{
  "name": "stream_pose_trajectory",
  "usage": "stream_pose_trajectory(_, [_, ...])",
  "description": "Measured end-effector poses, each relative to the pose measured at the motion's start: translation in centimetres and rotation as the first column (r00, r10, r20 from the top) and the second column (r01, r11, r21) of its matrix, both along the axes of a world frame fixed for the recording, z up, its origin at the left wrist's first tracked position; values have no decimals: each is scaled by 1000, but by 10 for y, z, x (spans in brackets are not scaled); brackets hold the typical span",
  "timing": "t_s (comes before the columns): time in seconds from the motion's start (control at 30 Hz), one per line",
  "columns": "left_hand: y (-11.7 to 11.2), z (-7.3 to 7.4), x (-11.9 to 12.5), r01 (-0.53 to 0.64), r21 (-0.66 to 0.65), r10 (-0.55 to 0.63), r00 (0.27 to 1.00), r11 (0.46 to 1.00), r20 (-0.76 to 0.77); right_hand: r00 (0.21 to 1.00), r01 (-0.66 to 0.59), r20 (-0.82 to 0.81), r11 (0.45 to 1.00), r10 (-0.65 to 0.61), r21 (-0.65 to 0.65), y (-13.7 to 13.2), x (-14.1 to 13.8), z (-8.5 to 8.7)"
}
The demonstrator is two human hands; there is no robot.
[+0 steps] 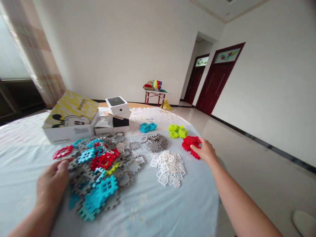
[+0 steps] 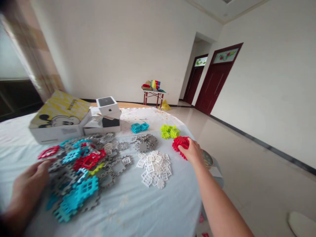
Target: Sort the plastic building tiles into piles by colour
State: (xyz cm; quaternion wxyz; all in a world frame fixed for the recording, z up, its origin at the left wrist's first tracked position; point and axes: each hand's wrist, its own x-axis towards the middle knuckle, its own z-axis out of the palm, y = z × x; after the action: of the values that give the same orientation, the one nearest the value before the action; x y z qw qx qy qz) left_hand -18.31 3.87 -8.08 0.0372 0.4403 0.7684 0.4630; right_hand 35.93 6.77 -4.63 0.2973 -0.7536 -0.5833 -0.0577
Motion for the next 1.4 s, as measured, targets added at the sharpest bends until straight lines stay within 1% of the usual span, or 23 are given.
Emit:
stream_pose_trajectory(0.07, [-2,0,1,4,-38,-2,997,999,74,998,-58,30,996,56,74,2,-18,4])
stream_pose_trajectory(0.13, [-1,1,3,17,-33,-14,995,999,98,978,-207,36,966,204,158,4,-46,6])
stream_pose_trajectory(0.17, [-1,2,4,19,-27,-16,995,999,100,954,-300,38,934,299,194,4,-64,7])
stream_pose_trajectory(0.23, [0,2,4,19,-19,-17,995,1000,98,868,-489,33,844,495,219,1,-103,7])
stream_pose_trajectory(0.3, [0,1,4,24,-11,-23,995,1000,97,758,-642,7,744,653,185,-5,-145,6])
stream_pose_trajectory(0.33, [-1,1,3,27,-7,-26,995,1000,96,704,-699,-7,695,710,171,-8,-165,5])
stream_pose_trajectory(0.43, [-2,-1,3,33,1,-33,995,999,96,581,-808,-38,582,813,92,-17,-212,0])
stream_pose_trajectory(0.47, [-2,-1,3,35,2,-35,995,999,97,547,-834,-40,548,836,56,-20,-222,-2])
stream_pose_trajectory(0.53, [-2,-1,3,39,3,-39,994,999,100,485,-875,-30,484,874,-29,-23,-235,-9])
stream_pose_trajectory(0.6, [-3,0,4,43,1,-43,994,999,105,437,-894,-8,434,899,-108,-24,-238,-15])
stream_pose_trajectory(0.63, [-3,1,4,44,-1,-44,993,999,108,425,-897,3,421,905,-137,-24,-238,-18])
stream_pose_trajectory(0.7, [-3,2,4,42,-6,-42,993,999,111,422,-893,24,420,906,-162,-24,-236,-21])
stream_pose_trajectory(0.8, [-3,2,4,41,-13,-39,993,999,111,436,-889,60,440,898,-130,-24,-233,-22])
stream_pose_trajectory(0.9, [-2,1,4,43,-17,-41,993,999,109,442,-895,56,444,895,-37,-26,-232,-18])
stream_pose_trajectory(1.0, [-2,1,3,41,-23,-38,993,999,108,452,-890,9,451,892,71,-27,-229,-11])
stream_pose_trajectory(1.07, [-2,0,3,42,-25,-39,993,999,108,474,-871,-45,475,880,125,-24,-224,-7])
stream_pose_trajectory(1.1, [-2,1,3,42,-25,-39,993,999,108,498,-851,-79,504,864,146,-20,-220,-5])
stream_pose_trajectory(1.17, [-2,1,3,44,-24,-41,993,999,108,569,-787,-161,591,806,177,-9,-211,-4])
stream_pose_trajectory(1.23, [-1,1,3,49,-25,-46,993,998,105,627,-707,-274,681,729,194,9,-200,-4])
stream_pose_trajectory(1.27, [-1,2,3,51,-24,-49,994,998,103,643,-668,-333,718,690,195,19,-194,-5])
stream_pose_trajectory(1.33, [-1,2,3,56,-23,-54,994,998,97,667,-599,-430,781,608,176,40,-183,-7])
stream_pose_trajectory(1.4, [-1,2,3,53,-23,-51,994,998,93,697,-538,-477,830,535,145,61,-173,-6])
